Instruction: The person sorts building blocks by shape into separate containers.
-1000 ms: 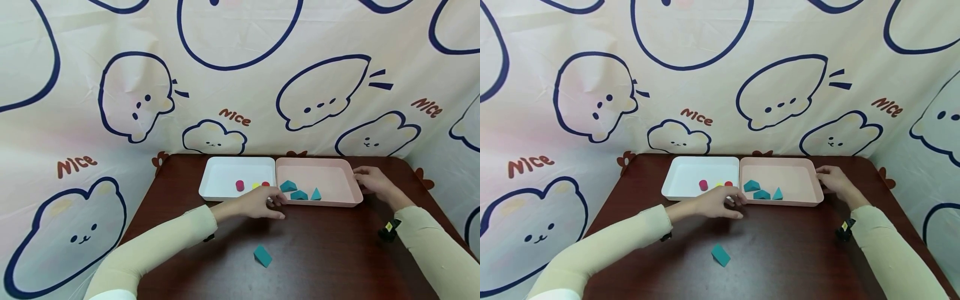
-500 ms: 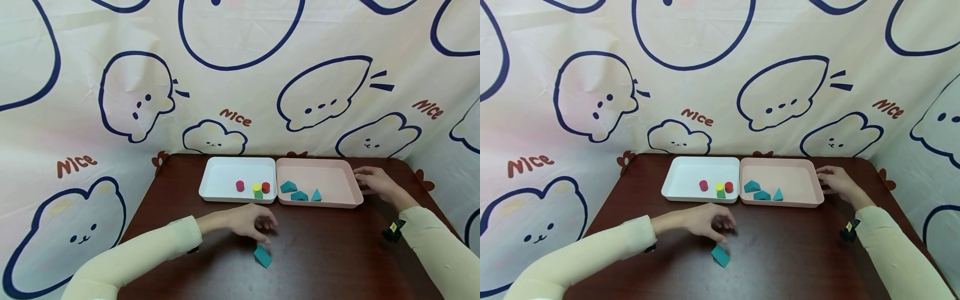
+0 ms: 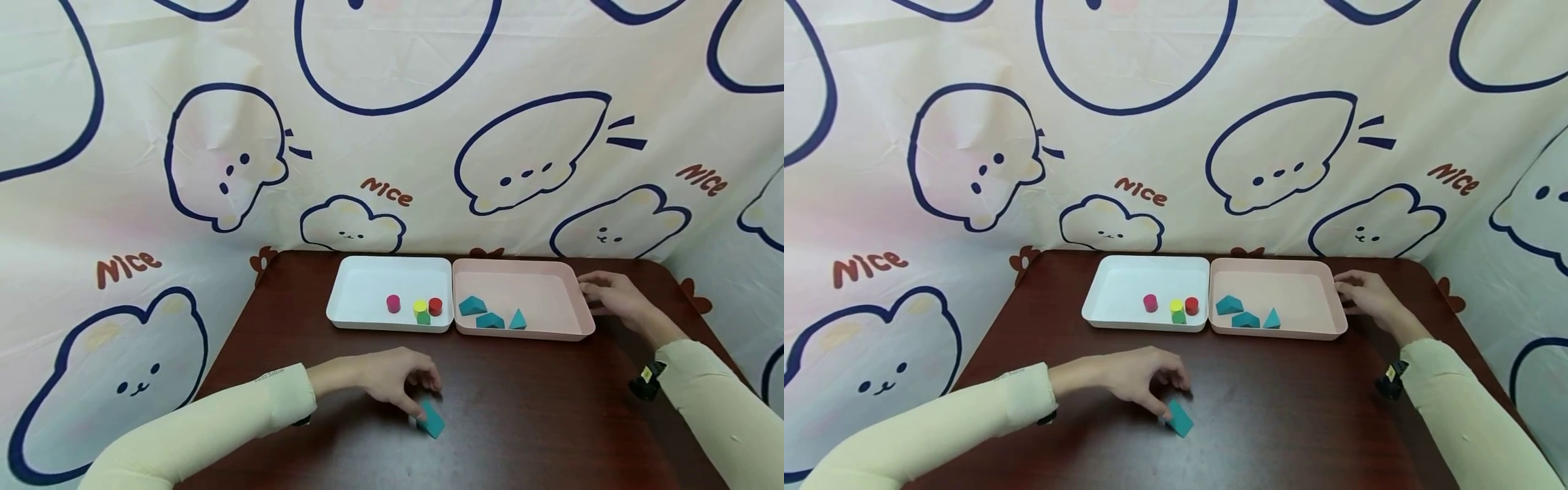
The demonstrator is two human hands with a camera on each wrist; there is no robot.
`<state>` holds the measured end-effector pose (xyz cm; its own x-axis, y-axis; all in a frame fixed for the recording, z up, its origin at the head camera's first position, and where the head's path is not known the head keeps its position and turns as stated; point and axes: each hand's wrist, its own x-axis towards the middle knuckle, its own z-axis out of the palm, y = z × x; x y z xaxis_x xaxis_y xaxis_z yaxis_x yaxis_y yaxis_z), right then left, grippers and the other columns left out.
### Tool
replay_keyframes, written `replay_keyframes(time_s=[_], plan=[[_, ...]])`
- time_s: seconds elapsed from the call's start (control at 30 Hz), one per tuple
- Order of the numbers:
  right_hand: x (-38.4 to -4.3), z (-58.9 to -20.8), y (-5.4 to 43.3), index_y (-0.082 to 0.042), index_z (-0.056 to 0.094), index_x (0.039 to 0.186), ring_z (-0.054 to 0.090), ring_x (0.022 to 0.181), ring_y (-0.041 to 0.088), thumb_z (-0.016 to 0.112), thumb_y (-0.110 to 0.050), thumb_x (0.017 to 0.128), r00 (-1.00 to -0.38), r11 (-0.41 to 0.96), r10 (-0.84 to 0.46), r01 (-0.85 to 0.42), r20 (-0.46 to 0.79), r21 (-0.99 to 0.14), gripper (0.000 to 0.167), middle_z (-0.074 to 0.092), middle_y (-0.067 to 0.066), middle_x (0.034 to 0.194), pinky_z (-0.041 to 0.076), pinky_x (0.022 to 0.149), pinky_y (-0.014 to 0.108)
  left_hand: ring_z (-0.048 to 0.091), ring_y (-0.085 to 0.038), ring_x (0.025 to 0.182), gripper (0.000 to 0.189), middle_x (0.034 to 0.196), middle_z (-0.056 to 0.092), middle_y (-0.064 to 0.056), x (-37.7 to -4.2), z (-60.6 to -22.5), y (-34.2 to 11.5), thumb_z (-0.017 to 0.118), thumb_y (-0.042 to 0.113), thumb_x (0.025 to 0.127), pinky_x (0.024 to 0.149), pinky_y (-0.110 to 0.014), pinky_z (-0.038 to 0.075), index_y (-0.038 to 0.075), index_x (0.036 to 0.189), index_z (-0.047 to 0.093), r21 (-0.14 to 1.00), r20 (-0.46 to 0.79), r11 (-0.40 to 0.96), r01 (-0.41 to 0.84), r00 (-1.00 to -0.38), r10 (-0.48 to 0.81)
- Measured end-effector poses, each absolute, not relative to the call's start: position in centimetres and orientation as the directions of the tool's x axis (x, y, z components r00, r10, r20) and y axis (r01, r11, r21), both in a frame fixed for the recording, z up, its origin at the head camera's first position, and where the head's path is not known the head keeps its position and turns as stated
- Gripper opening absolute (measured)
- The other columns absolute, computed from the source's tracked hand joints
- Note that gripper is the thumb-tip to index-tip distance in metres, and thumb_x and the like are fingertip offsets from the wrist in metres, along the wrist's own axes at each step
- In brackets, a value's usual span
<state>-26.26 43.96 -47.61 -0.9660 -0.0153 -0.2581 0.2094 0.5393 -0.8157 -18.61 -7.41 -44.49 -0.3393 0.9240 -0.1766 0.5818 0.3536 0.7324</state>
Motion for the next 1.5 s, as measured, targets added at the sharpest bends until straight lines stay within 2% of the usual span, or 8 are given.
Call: replay_keyframes(time_s=[0.23, 0.4, 0.77, 1.03, 1.5], plan=[[-26.1, -47.6, 44.1, 0.005, 0.042, 0.153, 0.067, 0.112, 0.026, 0.048, -0.034, 0.114, -0.962, 0.538, -0.039, 0.209, -0.272, -0.817, 0.055, 0.048, 0.033, 0.149, 0.063, 0.089, 0.045, 0.064, -0.008, 0.107, 0.045, 0.118, 0.069, 0.004, -18.1, -44.9, -7.9, 0.089, 0.029, 0.089, 0.096, -0.024, 0.055, 0.013, 0.125, 0.068, 0.733, -0.213, 0.380, 0.564, -0.340, 0.916], [-26.1, -47.8, 44.2, 0.005, 0.040, 0.155, 0.064, 0.117, 0.032, 0.047, -0.032, 0.115, -0.954, 0.544, -0.051, 0.222, -0.296, -0.809, 0.055, 0.046, 0.034, 0.151, 0.062, 0.092, 0.046, 0.063, -0.005, 0.106, 0.044, 0.117, 0.069, 0.005, -18.0, -45.2, -8.0, 0.089, 0.027, 0.089, 0.095, -0.024, 0.056, 0.013, 0.126, 0.069, 0.733, -0.220, 0.380, 0.564, -0.332, 0.917], [-26.0, -48.0, 43.9, 0.005, 0.040, 0.155, 0.057, 0.125, 0.043, 0.046, -0.027, 0.115, -0.954, 0.567, -0.031, 0.228, -0.297, -0.791, 0.052, 0.045, 0.035, 0.151, 0.062, 0.090, 0.047, 0.064, -0.008, 0.102, 0.037, 0.107, 0.066, 0.013, -17.9, -45.8, -8.3, 0.088, 0.020, 0.089, 0.092, -0.023, 0.056, 0.016, 0.122, 0.071, 0.729, -0.232, 0.400, 0.555, -0.349, 0.908], [-25.8, -48.2, 44.0, 0.007, 0.039, 0.155, 0.060, 0.119, 0.039, 0.045, -0.025, 0.115, -0.958, 0.564, -0.037, 0.214, -0.283, -0.798, 0.051, 0.046, 0.036, 0.149, 0.063, 0.087, 0.047, 0.066, -0.008, 0.100, 0.033, 0.104, 0.066, 0.012, -17.8, -46.1, -8.2, 0.089, 0.021, 0.089, 0.088, -0.023, 0.057, 0.018, 0.116, 0.071, 0.723, -0.208, 0.386, 0.573, -0.353, 0.912], [-25.6, -48.4, 44.0, 0.007, 0.040, 0.154, 0.061, 0.119, 0.038, 0.045, -0.026, 0.115, -0.964, 0.561, -0.037, 0.199, -0.265, -0.804, 0.051, 0.046, 0.036, 0.148, 0.063, 0.088, 0.048, 0.066, -0.008, 0.096, 0.027, 0.103, 0.070, 0.005, -17.8, -45.9, -8.0, 0.087, 0.016, 0.090, 0.086, -0.021, 0.058, 0.017, 0.111, 0.071, 0.717, -0.198, 0.379, 0.586, -0.350, 0.916]])
